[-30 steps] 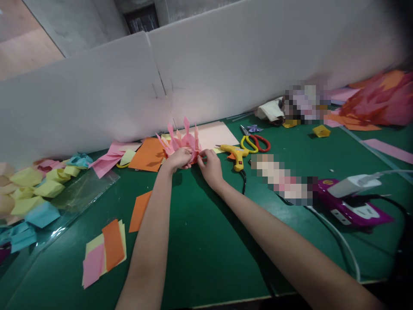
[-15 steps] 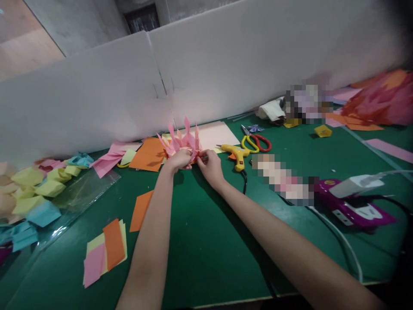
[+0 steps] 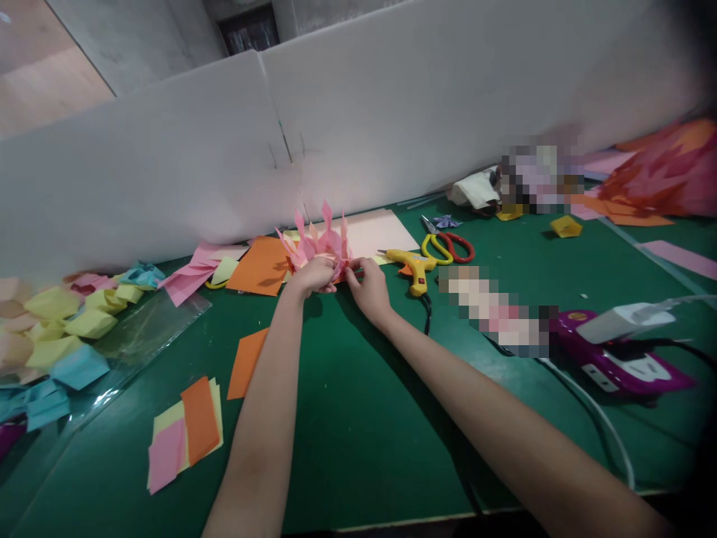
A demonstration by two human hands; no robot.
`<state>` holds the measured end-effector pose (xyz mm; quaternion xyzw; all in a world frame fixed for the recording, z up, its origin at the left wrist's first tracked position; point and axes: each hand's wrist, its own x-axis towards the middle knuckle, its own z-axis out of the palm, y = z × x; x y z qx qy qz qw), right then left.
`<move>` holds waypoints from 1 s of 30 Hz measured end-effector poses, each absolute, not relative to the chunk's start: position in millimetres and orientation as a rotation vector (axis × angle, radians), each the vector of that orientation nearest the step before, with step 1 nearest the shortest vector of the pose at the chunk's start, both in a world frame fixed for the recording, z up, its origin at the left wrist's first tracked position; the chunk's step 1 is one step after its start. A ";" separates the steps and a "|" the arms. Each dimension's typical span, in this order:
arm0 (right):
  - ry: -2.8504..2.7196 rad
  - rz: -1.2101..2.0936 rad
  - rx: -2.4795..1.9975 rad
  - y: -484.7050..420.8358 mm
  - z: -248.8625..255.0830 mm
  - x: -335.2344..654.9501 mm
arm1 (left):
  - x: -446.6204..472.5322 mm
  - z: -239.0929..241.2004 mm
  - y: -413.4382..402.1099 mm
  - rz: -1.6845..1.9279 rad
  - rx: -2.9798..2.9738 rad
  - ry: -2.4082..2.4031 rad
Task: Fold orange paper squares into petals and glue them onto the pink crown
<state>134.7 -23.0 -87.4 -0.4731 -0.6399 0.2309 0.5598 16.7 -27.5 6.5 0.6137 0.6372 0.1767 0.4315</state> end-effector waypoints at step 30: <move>-1.568 0.506 -1.065 -21.0 -91.8 133.5 | 19.6 7.3 -28.9 0.482 1.510 1.569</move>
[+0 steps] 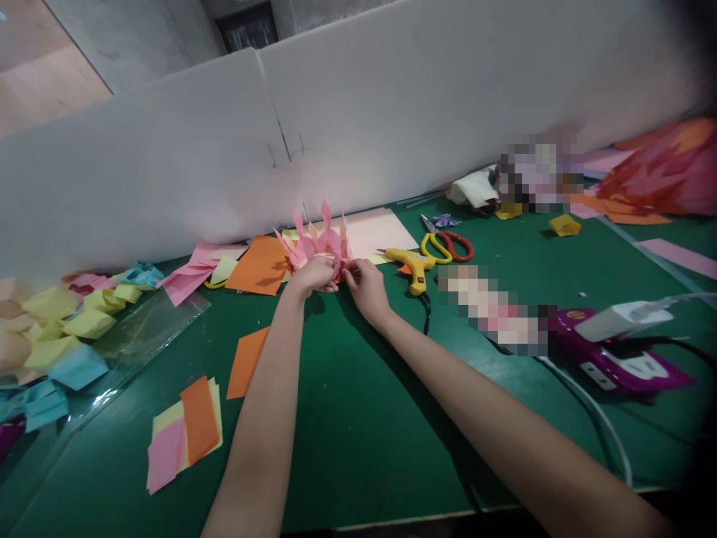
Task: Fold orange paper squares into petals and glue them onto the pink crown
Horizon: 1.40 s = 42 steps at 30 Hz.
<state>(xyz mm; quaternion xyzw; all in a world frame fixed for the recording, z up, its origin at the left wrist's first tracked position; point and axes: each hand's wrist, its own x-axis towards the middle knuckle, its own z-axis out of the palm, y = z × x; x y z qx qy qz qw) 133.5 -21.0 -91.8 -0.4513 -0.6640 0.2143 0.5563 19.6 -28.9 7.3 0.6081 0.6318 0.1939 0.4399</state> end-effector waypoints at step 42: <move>-1.584 0.534 -0.955 -18.9 -93.0 134.2 | 7.2 1.0 -25.0 0.518 1.615 1.577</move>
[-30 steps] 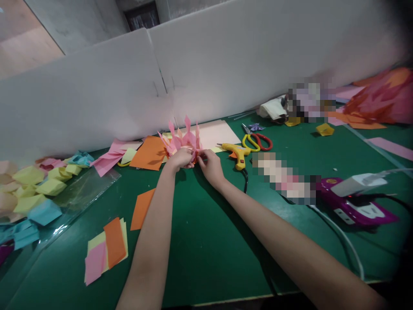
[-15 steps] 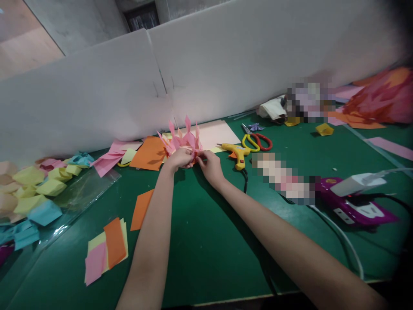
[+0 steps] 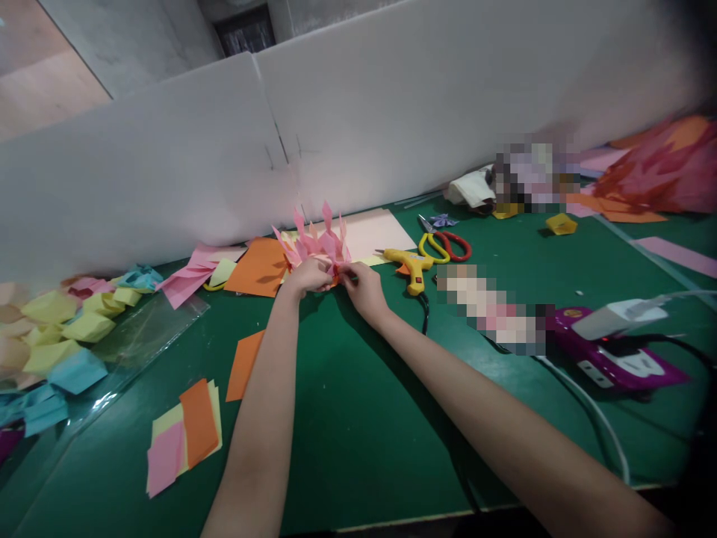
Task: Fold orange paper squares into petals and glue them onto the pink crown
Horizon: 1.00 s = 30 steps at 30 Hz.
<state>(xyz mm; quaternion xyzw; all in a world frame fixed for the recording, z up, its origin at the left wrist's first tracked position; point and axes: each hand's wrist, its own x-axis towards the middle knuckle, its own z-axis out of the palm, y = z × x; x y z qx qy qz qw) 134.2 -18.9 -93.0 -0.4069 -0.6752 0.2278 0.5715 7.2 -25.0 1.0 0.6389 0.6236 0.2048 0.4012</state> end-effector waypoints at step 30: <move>-1.441 0.744 -1.032 -22.6 -88.4 133.5 | 4.4 -11.0 -16.3 0.599 1.747 1.626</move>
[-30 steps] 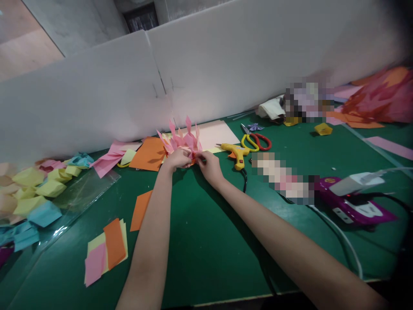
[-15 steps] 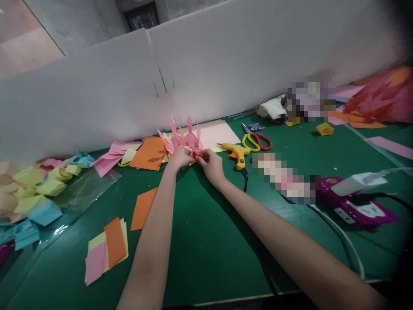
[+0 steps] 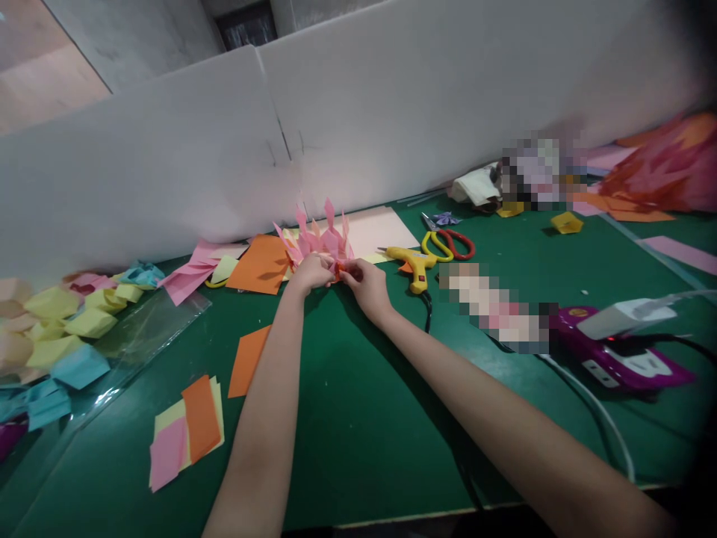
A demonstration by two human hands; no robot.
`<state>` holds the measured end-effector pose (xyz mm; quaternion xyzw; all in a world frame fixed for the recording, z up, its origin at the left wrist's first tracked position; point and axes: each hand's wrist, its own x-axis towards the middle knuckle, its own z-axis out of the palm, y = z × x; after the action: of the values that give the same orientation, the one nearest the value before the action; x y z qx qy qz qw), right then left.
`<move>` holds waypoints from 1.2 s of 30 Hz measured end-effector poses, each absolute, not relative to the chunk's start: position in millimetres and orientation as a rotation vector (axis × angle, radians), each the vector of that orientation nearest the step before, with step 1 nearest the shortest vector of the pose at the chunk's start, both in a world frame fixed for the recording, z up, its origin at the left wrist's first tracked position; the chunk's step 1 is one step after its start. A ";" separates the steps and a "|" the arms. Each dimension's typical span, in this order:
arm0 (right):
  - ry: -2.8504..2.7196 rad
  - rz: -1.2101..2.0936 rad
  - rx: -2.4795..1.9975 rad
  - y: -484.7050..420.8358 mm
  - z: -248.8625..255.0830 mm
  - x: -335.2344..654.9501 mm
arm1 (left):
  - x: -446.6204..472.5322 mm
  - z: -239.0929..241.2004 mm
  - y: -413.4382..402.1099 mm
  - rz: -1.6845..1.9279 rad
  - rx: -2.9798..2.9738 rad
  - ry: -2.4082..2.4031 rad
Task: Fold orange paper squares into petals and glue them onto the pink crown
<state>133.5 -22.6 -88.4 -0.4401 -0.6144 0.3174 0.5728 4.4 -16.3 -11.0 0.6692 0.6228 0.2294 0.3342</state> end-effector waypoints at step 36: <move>-1.533 0.704 -1.040 -24.6 -90.7 131.7 | 1.5 6.2 -24.7 0.499 1.470 1.497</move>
<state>131.7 -24.6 -90.7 -0.4390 -0.6469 0.2972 0.5481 1.5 -24.7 6.2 0.6007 0.6116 0.2038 0.4728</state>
